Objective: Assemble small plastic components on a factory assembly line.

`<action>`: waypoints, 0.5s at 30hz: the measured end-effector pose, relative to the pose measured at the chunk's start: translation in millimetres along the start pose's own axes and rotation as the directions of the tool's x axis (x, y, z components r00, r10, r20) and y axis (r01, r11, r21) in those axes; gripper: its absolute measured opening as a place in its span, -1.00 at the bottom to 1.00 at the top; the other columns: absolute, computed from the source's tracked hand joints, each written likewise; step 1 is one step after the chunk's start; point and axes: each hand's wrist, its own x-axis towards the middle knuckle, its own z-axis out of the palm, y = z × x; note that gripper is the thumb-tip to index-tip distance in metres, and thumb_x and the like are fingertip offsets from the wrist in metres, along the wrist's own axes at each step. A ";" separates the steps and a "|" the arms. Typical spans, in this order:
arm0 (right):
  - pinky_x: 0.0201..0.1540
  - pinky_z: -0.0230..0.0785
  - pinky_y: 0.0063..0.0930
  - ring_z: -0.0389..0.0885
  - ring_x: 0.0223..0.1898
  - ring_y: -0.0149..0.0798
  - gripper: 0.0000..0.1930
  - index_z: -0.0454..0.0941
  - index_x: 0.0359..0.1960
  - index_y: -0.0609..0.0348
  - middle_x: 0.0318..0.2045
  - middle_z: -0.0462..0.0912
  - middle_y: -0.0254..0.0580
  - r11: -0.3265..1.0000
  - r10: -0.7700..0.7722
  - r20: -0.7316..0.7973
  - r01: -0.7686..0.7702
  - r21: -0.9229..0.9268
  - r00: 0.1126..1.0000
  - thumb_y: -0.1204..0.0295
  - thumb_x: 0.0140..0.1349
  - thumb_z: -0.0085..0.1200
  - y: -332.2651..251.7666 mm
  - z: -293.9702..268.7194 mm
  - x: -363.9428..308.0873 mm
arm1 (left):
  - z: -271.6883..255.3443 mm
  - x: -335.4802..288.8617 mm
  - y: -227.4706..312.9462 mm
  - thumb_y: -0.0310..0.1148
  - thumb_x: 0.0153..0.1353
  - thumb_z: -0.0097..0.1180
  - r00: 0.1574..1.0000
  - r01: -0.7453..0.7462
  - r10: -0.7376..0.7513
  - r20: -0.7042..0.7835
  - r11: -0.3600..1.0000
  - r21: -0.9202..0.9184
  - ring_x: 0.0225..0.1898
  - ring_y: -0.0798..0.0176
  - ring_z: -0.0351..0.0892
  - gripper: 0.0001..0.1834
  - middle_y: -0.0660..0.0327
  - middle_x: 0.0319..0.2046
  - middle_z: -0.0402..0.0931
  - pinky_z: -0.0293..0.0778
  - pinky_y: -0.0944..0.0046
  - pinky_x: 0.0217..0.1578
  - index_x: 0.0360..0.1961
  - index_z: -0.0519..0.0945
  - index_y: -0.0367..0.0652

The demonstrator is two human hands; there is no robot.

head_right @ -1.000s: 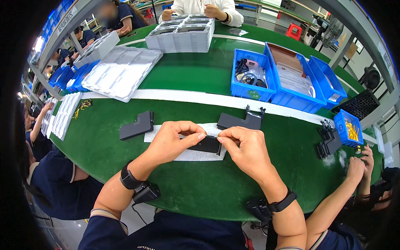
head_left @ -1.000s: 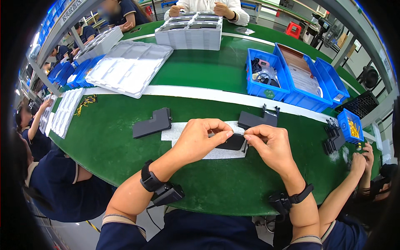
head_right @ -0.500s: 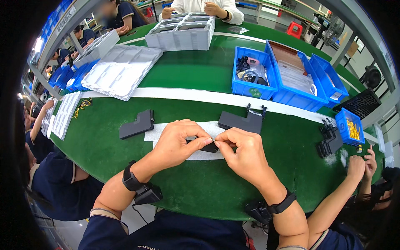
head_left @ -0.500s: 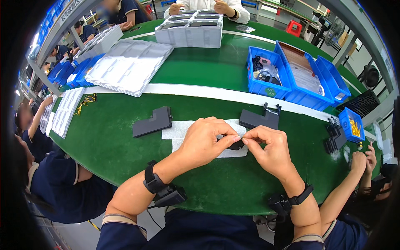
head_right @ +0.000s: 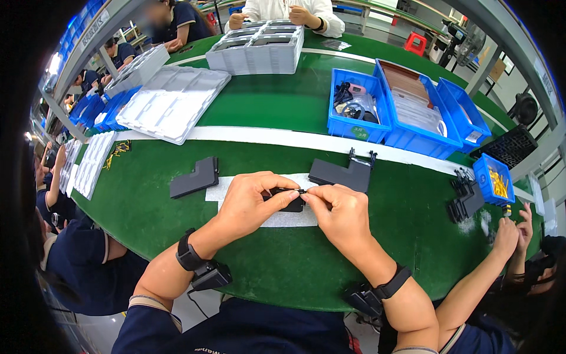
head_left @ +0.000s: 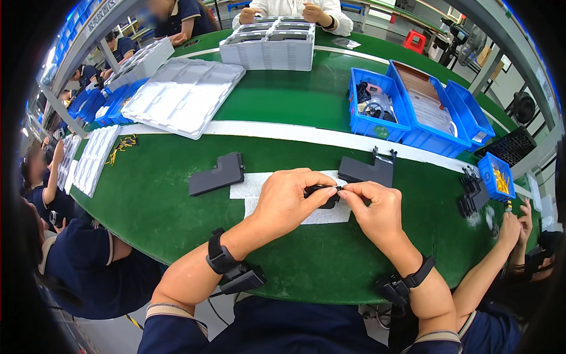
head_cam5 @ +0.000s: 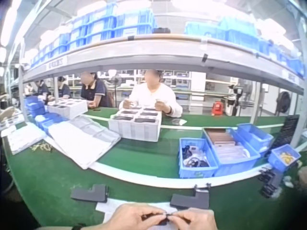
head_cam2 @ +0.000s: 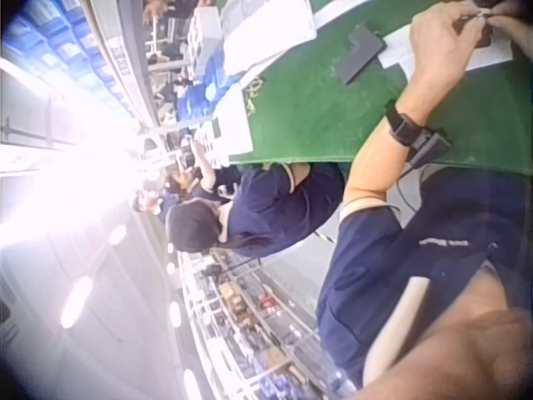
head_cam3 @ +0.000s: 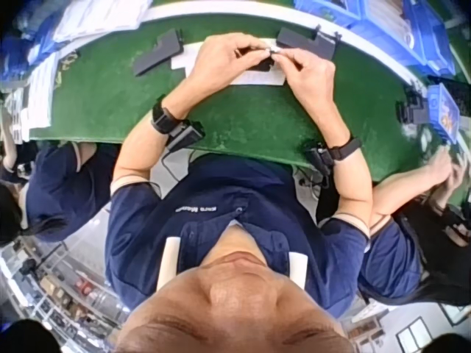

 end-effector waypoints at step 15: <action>-0.53 0.36 -0.32 0.51 -0.59 -0.12 -0.82 0.61 -0.31 0.36 -0.63 0.54 -0.01 0.943 -0.309 -0.006 0.305 -0.135 0.951 0.63 -0.01 0.17 2.3 12.1 -1.4 | 5.3 2.1 -2.8 -0.37 0.04 0.24 0.998 0.011 -0.013 -0.065 1.000 -0.020 -0.56 0.41 0.47 -0.85 0.21 -0.50 0.58 0.36 0.41 -0.55 -0.38 0.66 -0.22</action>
